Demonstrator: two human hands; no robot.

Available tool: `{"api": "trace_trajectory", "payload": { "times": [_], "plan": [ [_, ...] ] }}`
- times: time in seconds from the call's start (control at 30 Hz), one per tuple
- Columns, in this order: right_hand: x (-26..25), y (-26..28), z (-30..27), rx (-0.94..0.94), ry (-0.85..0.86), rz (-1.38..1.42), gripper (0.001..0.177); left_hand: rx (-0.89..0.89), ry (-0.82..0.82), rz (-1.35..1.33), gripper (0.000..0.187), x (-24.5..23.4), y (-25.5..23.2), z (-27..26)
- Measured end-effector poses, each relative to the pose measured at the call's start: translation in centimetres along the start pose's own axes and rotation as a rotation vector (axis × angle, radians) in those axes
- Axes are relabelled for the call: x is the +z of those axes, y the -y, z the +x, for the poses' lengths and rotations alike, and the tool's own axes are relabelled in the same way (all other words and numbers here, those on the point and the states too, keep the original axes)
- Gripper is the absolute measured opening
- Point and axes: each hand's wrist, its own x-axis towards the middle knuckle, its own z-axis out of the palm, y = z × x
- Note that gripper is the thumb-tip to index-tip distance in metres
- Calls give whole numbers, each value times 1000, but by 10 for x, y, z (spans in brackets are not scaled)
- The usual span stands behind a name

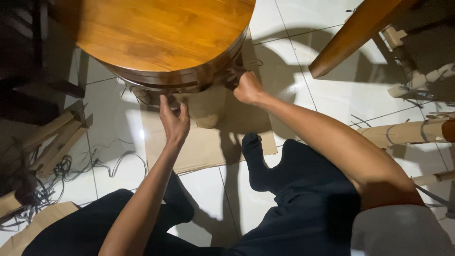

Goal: Wrapping a wooden stool leg with cardboard and securing it with string

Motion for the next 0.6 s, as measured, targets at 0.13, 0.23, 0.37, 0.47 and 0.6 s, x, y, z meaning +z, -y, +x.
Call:
{"api": "trace_trajectory", "payload": {
  "times": [0.13, 0.23, 0.37, 0.47, 0.6],
  "plan": [
    [8, 8, -8, 72, -33, -71, 12, -23, -6, 2, 35, -3, -16, 3],
    [12, 11, -12, 210, -58, -18, 24, -9, -27, -59, 37, 3, -11, 6],
    [10, 8, -7, 75, -27, -15, 12, -10, -105, -35, 48, 21, 7, 10],
    [9, 17, -13, 83, -37, 29, 16, -26, -130, -22, 53, 31, 35, 5],
    [18, 7, -6, 95, -35, 54, 27, -28, -159, -69, 62, 57, 92, 2]
  ]
}}
